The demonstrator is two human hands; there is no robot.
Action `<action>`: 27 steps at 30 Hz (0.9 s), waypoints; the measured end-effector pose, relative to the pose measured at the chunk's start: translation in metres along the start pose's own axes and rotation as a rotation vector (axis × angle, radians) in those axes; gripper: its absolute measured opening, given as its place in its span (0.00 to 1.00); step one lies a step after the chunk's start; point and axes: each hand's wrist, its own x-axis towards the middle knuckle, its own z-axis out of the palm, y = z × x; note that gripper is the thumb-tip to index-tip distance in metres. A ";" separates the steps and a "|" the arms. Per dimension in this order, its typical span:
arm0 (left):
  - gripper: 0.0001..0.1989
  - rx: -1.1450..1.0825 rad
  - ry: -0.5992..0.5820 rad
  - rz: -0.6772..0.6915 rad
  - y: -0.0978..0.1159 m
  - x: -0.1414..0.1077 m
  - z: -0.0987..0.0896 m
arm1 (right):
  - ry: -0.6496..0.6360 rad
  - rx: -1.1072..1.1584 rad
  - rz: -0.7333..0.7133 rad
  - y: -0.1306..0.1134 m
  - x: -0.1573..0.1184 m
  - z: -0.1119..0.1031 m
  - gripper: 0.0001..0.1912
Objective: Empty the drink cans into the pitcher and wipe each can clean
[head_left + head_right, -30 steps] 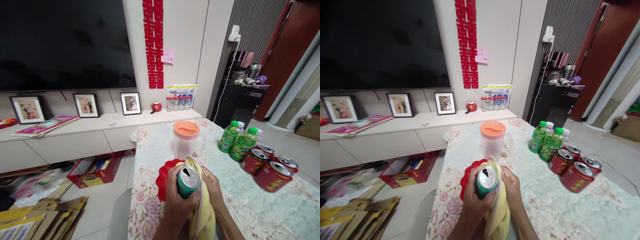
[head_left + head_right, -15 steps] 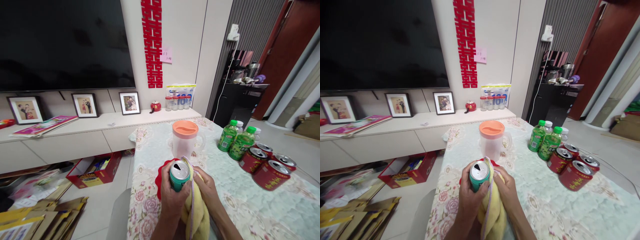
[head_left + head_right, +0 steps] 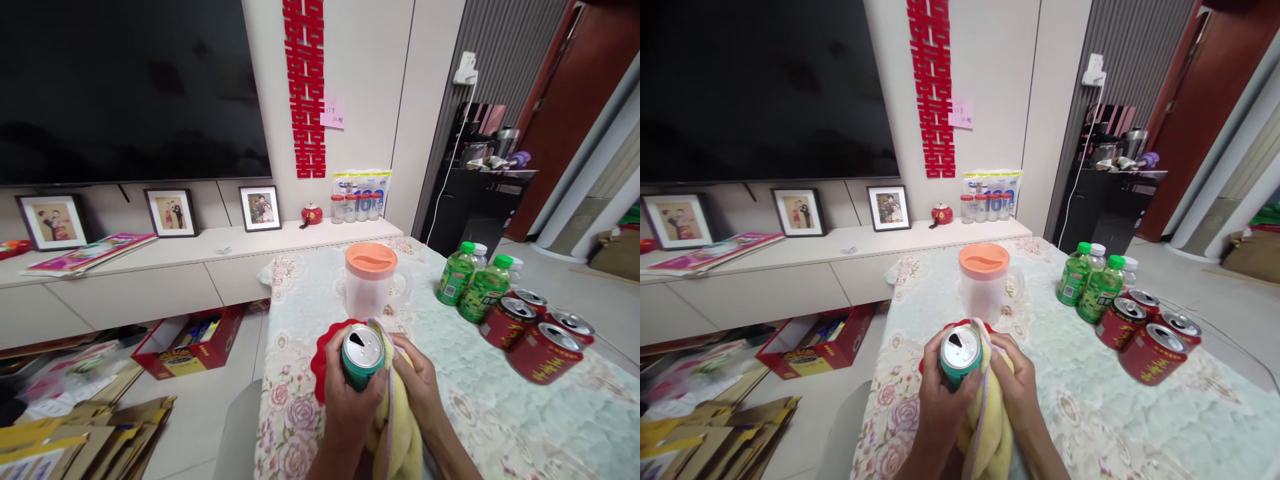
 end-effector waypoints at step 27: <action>0.37 -0.092 -0.005 -0.151 -0.003 -0.001 -0.010 | -0.261 0.404 0.423 0.008 -0.010 0.018 0.28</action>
